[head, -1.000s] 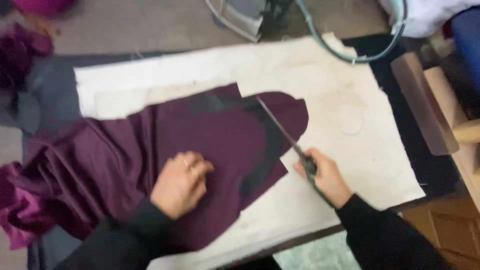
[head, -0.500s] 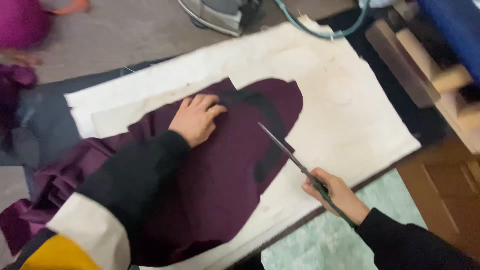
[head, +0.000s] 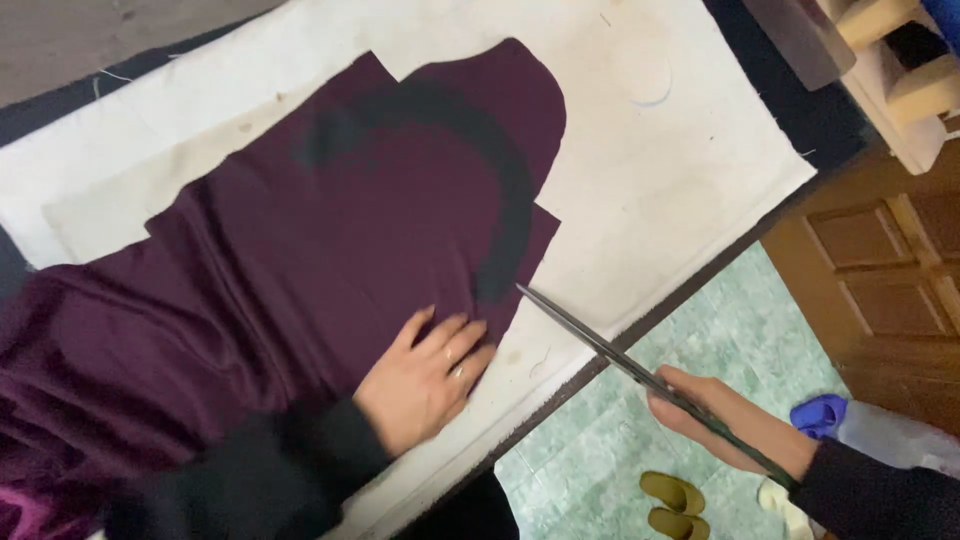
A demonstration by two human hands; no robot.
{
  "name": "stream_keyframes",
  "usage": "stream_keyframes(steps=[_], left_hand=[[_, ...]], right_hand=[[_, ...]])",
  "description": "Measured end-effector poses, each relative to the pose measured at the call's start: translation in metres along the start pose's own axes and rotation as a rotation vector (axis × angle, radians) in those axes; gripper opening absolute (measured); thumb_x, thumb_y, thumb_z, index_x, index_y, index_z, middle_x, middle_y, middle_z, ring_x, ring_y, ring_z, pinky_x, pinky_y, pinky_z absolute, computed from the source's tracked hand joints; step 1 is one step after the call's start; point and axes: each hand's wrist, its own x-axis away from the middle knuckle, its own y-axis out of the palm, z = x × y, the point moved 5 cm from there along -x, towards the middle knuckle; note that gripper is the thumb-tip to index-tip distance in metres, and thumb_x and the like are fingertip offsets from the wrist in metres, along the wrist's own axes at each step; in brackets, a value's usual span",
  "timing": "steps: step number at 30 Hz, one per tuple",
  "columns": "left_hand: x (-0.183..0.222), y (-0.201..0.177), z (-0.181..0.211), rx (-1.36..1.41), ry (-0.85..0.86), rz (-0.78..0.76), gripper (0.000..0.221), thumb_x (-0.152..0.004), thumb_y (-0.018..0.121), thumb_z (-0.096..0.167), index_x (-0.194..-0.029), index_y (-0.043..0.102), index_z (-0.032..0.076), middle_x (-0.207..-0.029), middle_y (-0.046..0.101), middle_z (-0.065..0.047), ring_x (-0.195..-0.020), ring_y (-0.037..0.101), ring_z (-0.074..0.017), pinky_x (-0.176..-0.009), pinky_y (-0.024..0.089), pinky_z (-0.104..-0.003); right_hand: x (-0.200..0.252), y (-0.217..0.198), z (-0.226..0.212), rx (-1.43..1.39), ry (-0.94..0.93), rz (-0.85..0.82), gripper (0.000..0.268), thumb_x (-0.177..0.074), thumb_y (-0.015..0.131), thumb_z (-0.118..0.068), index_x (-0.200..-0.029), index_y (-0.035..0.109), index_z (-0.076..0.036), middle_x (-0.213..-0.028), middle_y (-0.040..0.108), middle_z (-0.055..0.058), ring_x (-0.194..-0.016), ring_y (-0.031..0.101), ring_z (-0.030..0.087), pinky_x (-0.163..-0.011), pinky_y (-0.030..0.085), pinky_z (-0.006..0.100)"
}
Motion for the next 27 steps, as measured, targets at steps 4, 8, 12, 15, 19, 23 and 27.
stream_keyframes(steps=[4,8,12,15,19,23,27], left_hand=[[0.033,-0.017,0.002,0.180,-0.029,0.147,0.034,-0.085,0.058,0.026,-0.117,0.060,0.013,-0.123,0.054,-0.011,-0.113,0.051,-0.0268,-0.103,0.032,-0.050],[0.047,-0.013,-0.005,0.192,-0.094,0.172,0.030,-0.077,0.060,0.015,-0.107,0.060,0.015,-0.113,0.056,-0.006,-0.105,0.053,-0.0264,-0.099,0.036,-0.048],[0.018,-0.018,-0.002,0.209,-0.126,0.161,0.036,-0.080,0.058,0.022,-0.115,0.057,0.013,-0.123,0.055,-0.008,-0.113,0.051,-0.0270,-0.100,0.034,-0.046],[-0.004,-0.020,-0.004,0.152,-0.148,0.209,0.041,-0.084,0.055,0.022,-0.125,0.057,0.017,-0.137,0.052,-0.006,-0.121,0.049,-0.0265,-0.101,0.035,-0.048],[0.008,-0.016,-0.018,-0.034,-0.429,0.173,0.046,-0.080,0.054,0.030,-0.124,0.059,0.017,-0.134,0.056,-0.003,-0.122,0.050,-0.0232,-0.101,0.034,-0.044],[0.023,-0.015,-0.014,0.026,-0.403,0.227,0.056,-0.071,0.061,0.018,-0.127,0.058,0.019,-0.136,0.054,-0.003,-0.123,0.049,-0.0245,-0.107,0.028,-0.053],[0.022,-0.006,-0.005,0.066,-0.232,0.201,0.046,-0.082,0.054,0.017,-0.128,0.058,0.020,-0.139,0.050,-0.003,-0.125,0.047,-0.0264,-0.107,0.027,-0.061]], right_hand=[[0.010,0.001,0.015,0.023,0.147,-0.154,0.045,-0.088,0.046,-0.045,-0.125,0.050,-0.019,-0.114,0.053,-0.004,-0.099,0.048,0.010,-0.086,0.042,0.027],[0.017,-0.002,0.043,-0.158,0.546,-0.290,0.073,-0.079,0.041,-0.056,-0.150,0.027,-0.045,-0.155,0.039,-0.018,-0.143,0.039,0.016,-0.111,0.038,0.052],[0.004,0.007,0.007,-0.081,0.178,-0.360,0.047,-0.090,0.037,-0.050,-0.110,0.061,-0.015,-0.077,0.035,-0.002,-0.065,0.031,0.013,-0.057,0.029,0.025],[-0.002,0.002,0.016,0.050,0.322,-0.308,0.063,-0.086,0.037,-0.047,-0.148,0.035,-0.035,-0.136,0.060,-0.017,-0.111,0.060,0.004,-0.085,0.047,0.025],[-0.011,0.003,0.000,0.054,0.044,-0.322,0.050,-0.086,0.039,-0.054,-0.118,0.057,-0.020,-0.098,0.051,-0.005,-0.088,0.045,0.009,-0.077,0.036,0.027],[-0.017,0.000,0.017,0.104,0.214,-0.298,0.063,-0.088,0.044,-0.044,-0.148,0.032,-0.030,-0.141,0.055,-0.011,-0.132,0.049,0.008,-0.104,0.044,0.029],[-0.033,0.006,0.003,0.065,0.100,-0.306,0.047,-0.090,0.045,-0.041,-0.131,0.053,-0.018,-0.117,0.062,-0.004,-0.107,0.056,0.009,-0.090,0.043,0.028]])
